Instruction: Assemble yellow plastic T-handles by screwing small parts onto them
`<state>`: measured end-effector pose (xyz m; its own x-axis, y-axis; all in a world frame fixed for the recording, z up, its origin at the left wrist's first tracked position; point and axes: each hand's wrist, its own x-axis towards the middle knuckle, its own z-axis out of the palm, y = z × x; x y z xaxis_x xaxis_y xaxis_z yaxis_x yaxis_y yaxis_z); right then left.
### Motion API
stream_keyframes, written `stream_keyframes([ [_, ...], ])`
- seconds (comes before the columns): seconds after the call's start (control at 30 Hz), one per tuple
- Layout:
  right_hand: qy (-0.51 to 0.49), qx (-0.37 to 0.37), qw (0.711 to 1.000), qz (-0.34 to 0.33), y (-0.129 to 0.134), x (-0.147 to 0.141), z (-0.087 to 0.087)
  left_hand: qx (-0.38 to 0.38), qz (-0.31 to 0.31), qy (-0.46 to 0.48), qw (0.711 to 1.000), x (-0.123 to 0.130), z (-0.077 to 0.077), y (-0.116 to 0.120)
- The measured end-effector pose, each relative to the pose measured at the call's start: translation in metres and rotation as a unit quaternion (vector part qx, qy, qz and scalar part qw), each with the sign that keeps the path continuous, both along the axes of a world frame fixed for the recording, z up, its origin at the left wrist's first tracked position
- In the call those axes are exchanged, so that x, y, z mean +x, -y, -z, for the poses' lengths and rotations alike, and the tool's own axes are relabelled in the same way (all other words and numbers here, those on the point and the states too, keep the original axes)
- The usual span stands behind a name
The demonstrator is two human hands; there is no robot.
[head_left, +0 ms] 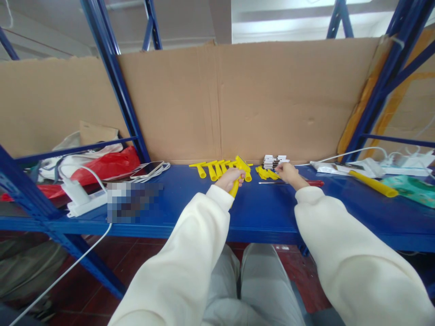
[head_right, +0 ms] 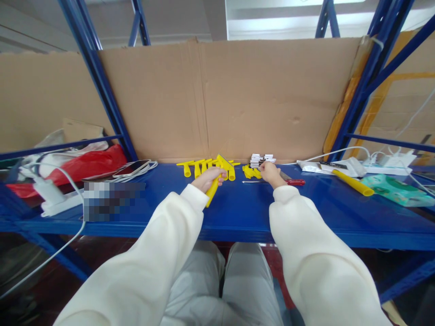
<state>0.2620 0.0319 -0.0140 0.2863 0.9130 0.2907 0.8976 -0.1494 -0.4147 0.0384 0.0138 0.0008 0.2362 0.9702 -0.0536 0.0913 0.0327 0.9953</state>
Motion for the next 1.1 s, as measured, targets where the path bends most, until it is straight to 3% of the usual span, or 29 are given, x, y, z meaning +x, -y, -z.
stream_keyframes([
  [0.1, -0.037, 0.043, 0.995, -0.077, -0.005, -0.022, -0.004, -0.072, 0.018, 0.022, 0.997, -0.001, 0.001, 0.002],
  [0.23, -0.055, 0.088, 0.982, -0.156, -0.019, -0.047, -0.001, -0.113, 0.037, 0.041, 0.992, -0.001, 0.000, 0.005],
  [0.43, -0.102, 0.168, 0.944, -0.267, -0.038, -0.050, 0.014, -0.128, 0.061, 0.086, 0.986, -0.002, -0.001, 0.008],
  [0.8, -0.135, 0.178, 0.928, -0.297, -0.030, -0.048, 0.024, -0.154, 0.084, 0.122, 0.977, -0.004, 0.003, 0.003],
  [1.1, -0.139, 0.149, 0.939, -0.278, -0.025, -0.050, 0.023, -0.150, 0.086, 0.120, 0.978, -0.004, 0.007, 0.001],
])
